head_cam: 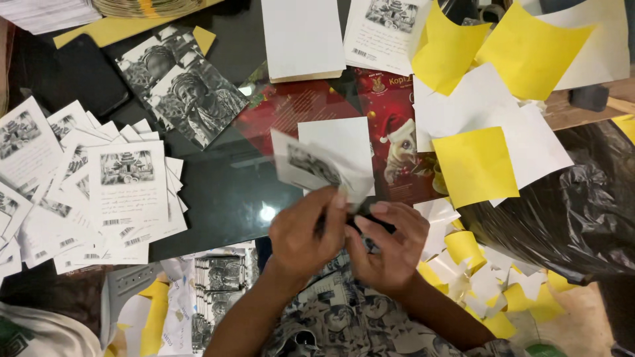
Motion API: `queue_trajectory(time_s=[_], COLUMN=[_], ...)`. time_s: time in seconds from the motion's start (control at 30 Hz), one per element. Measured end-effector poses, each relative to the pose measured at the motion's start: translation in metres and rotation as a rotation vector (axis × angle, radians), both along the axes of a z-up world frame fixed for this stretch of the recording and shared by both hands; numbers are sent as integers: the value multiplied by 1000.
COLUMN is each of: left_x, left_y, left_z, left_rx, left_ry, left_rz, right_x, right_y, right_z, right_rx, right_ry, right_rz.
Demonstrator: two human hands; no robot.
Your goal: The person repeatedly picks up a white card and a yellow paper, folds the yellow paper, and inserts it into the white card. The person handles the items one at a time and places the assembled cards on the table.
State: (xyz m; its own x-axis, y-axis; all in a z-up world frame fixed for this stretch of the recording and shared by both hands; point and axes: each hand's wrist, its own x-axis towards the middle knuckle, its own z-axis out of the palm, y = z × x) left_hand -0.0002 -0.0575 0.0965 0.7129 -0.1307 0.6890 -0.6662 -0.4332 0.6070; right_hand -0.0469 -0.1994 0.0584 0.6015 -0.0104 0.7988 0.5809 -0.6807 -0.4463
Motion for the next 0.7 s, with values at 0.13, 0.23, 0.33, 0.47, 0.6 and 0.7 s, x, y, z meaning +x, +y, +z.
queue_trajectory(time_s=[0.13, 0.23, 0.33, 0.47, 0.6, 0.7], left_x=[-9, -8, 1, 14, 0, 28], left_y=[-13, -1, 18, 15, -29, -28], left_z=[36, 58, 73, 49, -8, -50], left_rx=[4, 124, 264, 234, -125, -65], left_ry=[-100, -23, 171, 809, 1341, 676], left_rz=[-78, -105, -77, -577, -748, -724], right_x=[25, 31, 24, 13, 16, 15], right_y=[-1, -17, -42, -57, -45, -57], right_z=[13, 26, 24, -3, -18, -5], right_rx=[115, 204, 187, 166, 1253, 1582], right_ry=[-122, -163, 46, 14, -15, 241], right_rz=[-146, -96, 124, 544, 881, 773])
